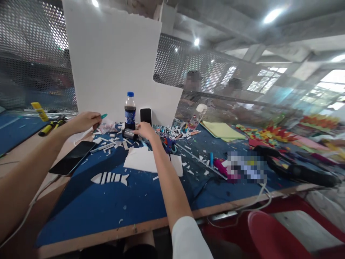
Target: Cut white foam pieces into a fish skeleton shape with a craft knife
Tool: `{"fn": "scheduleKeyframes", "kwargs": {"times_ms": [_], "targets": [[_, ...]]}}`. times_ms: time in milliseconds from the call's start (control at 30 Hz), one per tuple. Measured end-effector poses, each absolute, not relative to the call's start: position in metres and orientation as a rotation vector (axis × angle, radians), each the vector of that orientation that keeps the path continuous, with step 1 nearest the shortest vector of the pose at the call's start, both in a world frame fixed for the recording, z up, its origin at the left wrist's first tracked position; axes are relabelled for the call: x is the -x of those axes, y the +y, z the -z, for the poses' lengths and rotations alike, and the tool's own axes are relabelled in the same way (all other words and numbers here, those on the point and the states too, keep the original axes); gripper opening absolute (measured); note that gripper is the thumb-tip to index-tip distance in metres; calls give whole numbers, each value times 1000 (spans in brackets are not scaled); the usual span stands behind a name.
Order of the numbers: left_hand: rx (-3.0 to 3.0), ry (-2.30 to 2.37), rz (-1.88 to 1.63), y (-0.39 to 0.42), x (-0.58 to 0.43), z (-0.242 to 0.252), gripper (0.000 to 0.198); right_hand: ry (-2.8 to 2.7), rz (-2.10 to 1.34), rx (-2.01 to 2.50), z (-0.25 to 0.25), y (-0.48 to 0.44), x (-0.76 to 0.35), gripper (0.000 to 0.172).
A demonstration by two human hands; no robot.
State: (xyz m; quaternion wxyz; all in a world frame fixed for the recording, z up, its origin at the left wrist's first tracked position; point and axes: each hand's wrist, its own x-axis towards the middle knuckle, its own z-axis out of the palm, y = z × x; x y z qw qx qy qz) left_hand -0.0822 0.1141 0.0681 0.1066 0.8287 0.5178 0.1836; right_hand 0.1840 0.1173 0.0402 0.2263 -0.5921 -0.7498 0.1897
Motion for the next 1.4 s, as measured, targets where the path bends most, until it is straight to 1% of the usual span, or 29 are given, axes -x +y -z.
{"fn": "scheduleKeyframes", "kwargs": {"times_ms": [33,133,200,233,300,400,433,500,600,733,833,1000,1167,1267,1333,1400], "targets": [[-2460,1529,-515,112,83,-71,27,-2074,-494,1688,-48,114,-194,45],[-2525,1524,-417,108,83,-76,26,-2038,-377,1890,-64,101,-235,86],[-2568,1506,-345,107,83,-78,26,-1996,-330,2051,-63,89,-264,116],[-2589,1492,-310,107,83,-78,24,-1985,-333,2123,-59,83,-276,127],[-2630,1463,-246,108,83,-78,17,-1991,-375,2225,-46,72,-297,139],[-2662,1445,-176,110,84,-77,12,-2035,-441,2293,-28,62,-315,147],[-2664,1444,-159,110,84,-77,12,-2050,-453,2300,-24,60,-318,148],[-2664,1444,-131,111,84,-76,13,-2107,-473,2257,-19,59,-322,145],[-2666,1442,-90,110,84,-77,13,-2180,-498,2144,-15,58,-324,133],[-2677,1426,-59,109,83,-79,16,-2104,-457,2115,-4,53,-328,121],[-2672,1422,-54,108,83,-79,17,-2004,-402,2124,5,48,-328,119],[-2624,1472,-57,107,81,-79,26,-1830,-276,2181,12,40,-331,116],[-2629,1470,-70,107,81,-79,24,-1637,-117,2311,14,37,-349,123],[-2646,1436,-73,107,82,-79,20,-1636,-130,2340,18,37,-363,123],[-2648,1425,-68,108,82,-79,20,-1666,-171,2346,22,37,-370,119],[-2649,1424,-68,109,83,-79,20,-1701,-199,2348,27,36,-374,108]]}}
